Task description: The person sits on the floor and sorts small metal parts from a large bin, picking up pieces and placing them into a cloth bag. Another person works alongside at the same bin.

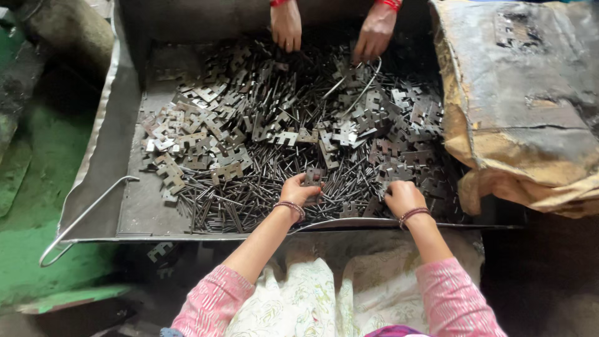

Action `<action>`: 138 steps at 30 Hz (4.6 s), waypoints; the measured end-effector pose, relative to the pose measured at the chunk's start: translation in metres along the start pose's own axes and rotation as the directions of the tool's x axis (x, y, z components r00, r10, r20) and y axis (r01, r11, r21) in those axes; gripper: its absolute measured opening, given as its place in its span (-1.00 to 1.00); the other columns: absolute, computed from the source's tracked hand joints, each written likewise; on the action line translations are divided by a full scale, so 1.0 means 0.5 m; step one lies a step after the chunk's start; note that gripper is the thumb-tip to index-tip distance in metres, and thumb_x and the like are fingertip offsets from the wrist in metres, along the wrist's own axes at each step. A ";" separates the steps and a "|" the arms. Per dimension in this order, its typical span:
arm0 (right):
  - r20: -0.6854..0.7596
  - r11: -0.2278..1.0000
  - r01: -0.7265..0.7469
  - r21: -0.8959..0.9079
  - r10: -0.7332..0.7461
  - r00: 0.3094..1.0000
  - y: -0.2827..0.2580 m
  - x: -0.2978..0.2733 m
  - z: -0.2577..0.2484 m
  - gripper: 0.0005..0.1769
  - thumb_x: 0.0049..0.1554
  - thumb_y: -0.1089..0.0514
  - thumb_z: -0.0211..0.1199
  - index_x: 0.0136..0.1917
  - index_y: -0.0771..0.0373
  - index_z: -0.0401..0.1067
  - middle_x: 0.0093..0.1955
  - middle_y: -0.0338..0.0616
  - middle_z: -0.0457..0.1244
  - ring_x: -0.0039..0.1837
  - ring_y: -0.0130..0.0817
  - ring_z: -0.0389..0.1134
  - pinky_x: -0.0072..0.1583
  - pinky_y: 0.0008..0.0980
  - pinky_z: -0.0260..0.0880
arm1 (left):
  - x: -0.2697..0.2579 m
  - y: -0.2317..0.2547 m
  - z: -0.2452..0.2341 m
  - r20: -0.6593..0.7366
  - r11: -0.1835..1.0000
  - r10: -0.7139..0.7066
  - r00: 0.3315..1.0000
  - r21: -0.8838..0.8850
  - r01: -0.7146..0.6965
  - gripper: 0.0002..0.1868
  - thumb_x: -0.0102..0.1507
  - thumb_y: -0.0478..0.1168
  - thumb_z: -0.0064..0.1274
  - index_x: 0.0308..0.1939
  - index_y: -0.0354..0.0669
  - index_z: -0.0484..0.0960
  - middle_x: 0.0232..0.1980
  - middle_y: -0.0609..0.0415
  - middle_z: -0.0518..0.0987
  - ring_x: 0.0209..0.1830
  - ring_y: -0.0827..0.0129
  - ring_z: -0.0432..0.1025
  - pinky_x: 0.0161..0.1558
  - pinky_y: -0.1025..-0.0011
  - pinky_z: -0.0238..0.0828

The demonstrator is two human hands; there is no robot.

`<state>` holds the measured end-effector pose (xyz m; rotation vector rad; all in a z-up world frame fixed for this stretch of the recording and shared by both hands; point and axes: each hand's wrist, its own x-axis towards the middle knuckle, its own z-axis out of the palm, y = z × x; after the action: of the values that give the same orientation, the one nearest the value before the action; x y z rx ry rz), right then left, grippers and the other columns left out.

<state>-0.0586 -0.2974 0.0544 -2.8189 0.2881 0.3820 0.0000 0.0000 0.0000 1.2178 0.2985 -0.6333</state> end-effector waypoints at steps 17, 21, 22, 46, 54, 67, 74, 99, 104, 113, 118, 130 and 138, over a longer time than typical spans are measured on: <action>0.029 0.996 -0.068 0.055 0.066 0.997 0.006 0.016 0.027 -0.81 -0.05 0.21 0.36 -0.11 0.22 0.59 0.00 0.10 0.42 0.11 0.08 0.44 0.18 -0.07 0.45 | -0.003 0.004 0.000 -0.016 0.999 0.032 0.999 -0.014 -0.032 -0.57 0.13 -0.58 0.09 0.09 -0.34 0.54 -0.10 -0.08 0.72 -0.35 0.38 0.60 -0.33 0.39 0.62; -0.039 0.999 0.005 0.034 -0.004 0.999 -0.037 -0.013 -0.013 -0.82 -0.06 0.22 0.36 -0.13 0.25 0.56 -0.02 0.10 0.41 0.08 0.12 0.43 0.15 -0.04 0.44 | -0.002 -0.001 -0.002 -0.012 0.999 0.036 0.999 -0.030 -0.037 -0.58 0.14 -0.58 0.08 0.09 -0.34 0.54 -0.10 -0.08 0.72 -0.35 0.37 0.60 -0.32 0.40 0.61; -0.069 0.998 0.039 0.045 -0.036 0.997 -0.050 -0.019 -0.031 -0.82 -0.08 0.22 0.36 -0.14 0.26 0.56 -0.04 0.11 0.41 0.07 0.12 0.43 0.14 -0.05 0.44 | -0.001 -0.001 -0.002 -0.011 0.999 0.042 0.999 -0.034 -0.043 -0.57 0.14 -0.59 0.08 0.09 -0.34 0.54 -0.10 -0.09 0.72 -0.35 0.37 0.60 -0.31 0.41 0.61; -0.008 0.026 0.008 1.000 -0.002 1.000 -0.180 0.000 -0.015 -0.75 0.17 0.37 0.23 0.14 0.38 0.47 -0.12 -0.16 0.34 -0.16 -0.48 0.37 -0.11 -0.33 0.60 | 0.009 0.012 -0.002 -0.053 0.978 -0.071 0.996 -0.200 0.059 -0.76 0.33 -0.37 -0.17 0.07 -0.23 0.48 -0.03 -0.09 0.68 -0.17 0.25 0.63 -0.16 0.21 0.66; -0.001 -0.120 0.007 0.993 0.051 0.999 -0.274 -0.019 0.086 -0.76 0.15 0.39 0.23 0.12 0.45 0.41 0.02 0.00 0.38 -0.01 -0.32 0.48 0.01 -0.29 0.63 | 0.025 -0.012 -0.016 0.000 0.920 -0.001 1.000 -0.391 0.001 -0.75 0.44 -0.17 -0.33 0.05 -0.17 0.43 -0.09 -0.03 0.62 -0.16 0.22 0.58 -0.21 0.16 0.64; -0.005 0.446 0.056 0.893 -0.115 0.993 -0.317 -0.055 0.055 -0.70 0.10 0.33 0.25 0.12 0.32 0.54 -0.08 -0.15 0.48 -0.15 -0.51 0.47 -0.20 -0.47 0.50 | 0.006 0.016 -0.003 0.037 0.926 0.103 0.994 -0.367 -0.082 -0.73 0.42 -0.34 -0.29 0.11 -0.23 0.50 -0.04 -0.08 0.67 -0.20 0.26 0.60 -0.23 0.31 0.56; -0.194 0.836 0.308 0.454 -0.245 0.950 -0.327 -0.086 0.017 -0.66 0.12 0.24 0.24 0.19 0.22 0.52 -0.20 0.21 0.40 -0.14 0.05 0.48 -0.06 -0.13 0.49 | 0.005 0.019 0.005 0.048 0.911 0.124 0.991 -0.401 -0.094 -0.71 0.42 -0.39 -0.31 0.14 -0.33 0.47 -0.04 -0.17 0.66 -0.10 0.15 0.63 -0.06 0.25 0.67; -0.401 0.781 0.381 0.495 -0.184 0.897 -0.189 -0.282 -0.075 -0.38 0.06 0.24 0.31 0.41 0.22 0.37 0.39 0.08 0.27 0.35 -0.01 0.32 0.32 -0.21 0.32 | -0.185 -0.006 0.178 0.209 0.978 -0.112 0.971 -0.149 0.145 -0.75 0.33 -0.26 -0.04 0.09 -0.12 0.55 -0.23 0.18 0.61 -0.28 0.49 0.51 -0.22 0.45 0.55; -0.402 0.759 0.394 0.519 -0.189 0.896 -0.151 -0.360 -0.116 -0.37 0.01 0.28 0.34 0.38 0.22 0.41 0.39 0.02 0.30 0.38 -0.07 0.32 0.35 -0.22 0.32 | -0.243 0.007 0.201 0.308 0.975 -0.110 0.945 -0.153 0.163 -0.71 0.32 -0.29 0.02 0.14 -0.16 0.50 -0.16 0.16 0.61 -0.23 0.50 0.52 -0.16 0.38 0.60; -0.320 0.727 0.231 0.647 -0.017 0.947 -0.117 -0.420 -0.111 -0.52 0.08 0.25 0.30 0.29 0.25 0.46 0.18 0.00 0.42 0.16 -0.22 0.51 0.17 -0.32 0.50 | -0.308 -0.027 0.207 0.373 0.984 -0.168 0.913 0.008 0.179 -0.64 0.32 -0.32 0.03 0.21 -0.19 0.49 -0.07 0.09 0.66 -0.13 0.43 0.58 -0.09 0.34 0.63; -0.111 0.634 0.063 0.770 0.037 0.993 -0.109 -0.421 -0.091 -0.54 0.06 0.24 0.29 0.26 0.21 0.44 0.04 -0.01 0.48 0.03 -0.28 0.56 0.04 -0.34 0.58 | -0.318 -0.053 0.199 0.369 0.980 -0.185 0.911 0.134 0.145 -0.62 0.31 -0.34 0.02 0.23 -0.21 0.48 -0.09 0.06 0.66 -0.13 0.41 0.59 -0.08 0.34 0.66; -0.168 0.754 0.048 0.655 0.083 0.982 -0.125 -0.436 -0.088 -0.45 0.10 0.23 0.23 0.38 0.22 0.37 -0.07 0.13 0.45 -0.05 -0.06 0.54 -0.01 -0.24 0.53 | -0.307 -0.088 0.184 0.349 0.978 -0.195 0.917 0.139 0.155 -0.62 0.35 -0.30 0.00 0.26 -0.18 0.49 -0.07 0.12 0.67 -0.13 0.48 0.58 -0.09 0.36 0.63; -0.394 0.861 0.359 0.359 -0.209 0.895 -0.167 -0.445 -0.057 -0.21 0.05 0.17 0.33 0.49 0.39 0.19 0.40 0.18 0.19 0.35 0.09 0.24 0.31 -0.12 0.28 | -0.283 -0.095 0.172 0.285 0.995 -0.099 0.954 0.011 0.100 -0.67 0.39 -0.24 -0.04 0.22 -0.18 0.56 -0.05 0.16 0.67 -0.16 0.51 0.55 -0.09 0.43 0.55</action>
<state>-0.2427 -0.1926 0.1654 -2.4214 0.0045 -0.2241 -0.1506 -0.0489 0.0676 1.0954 0.1188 -0.8851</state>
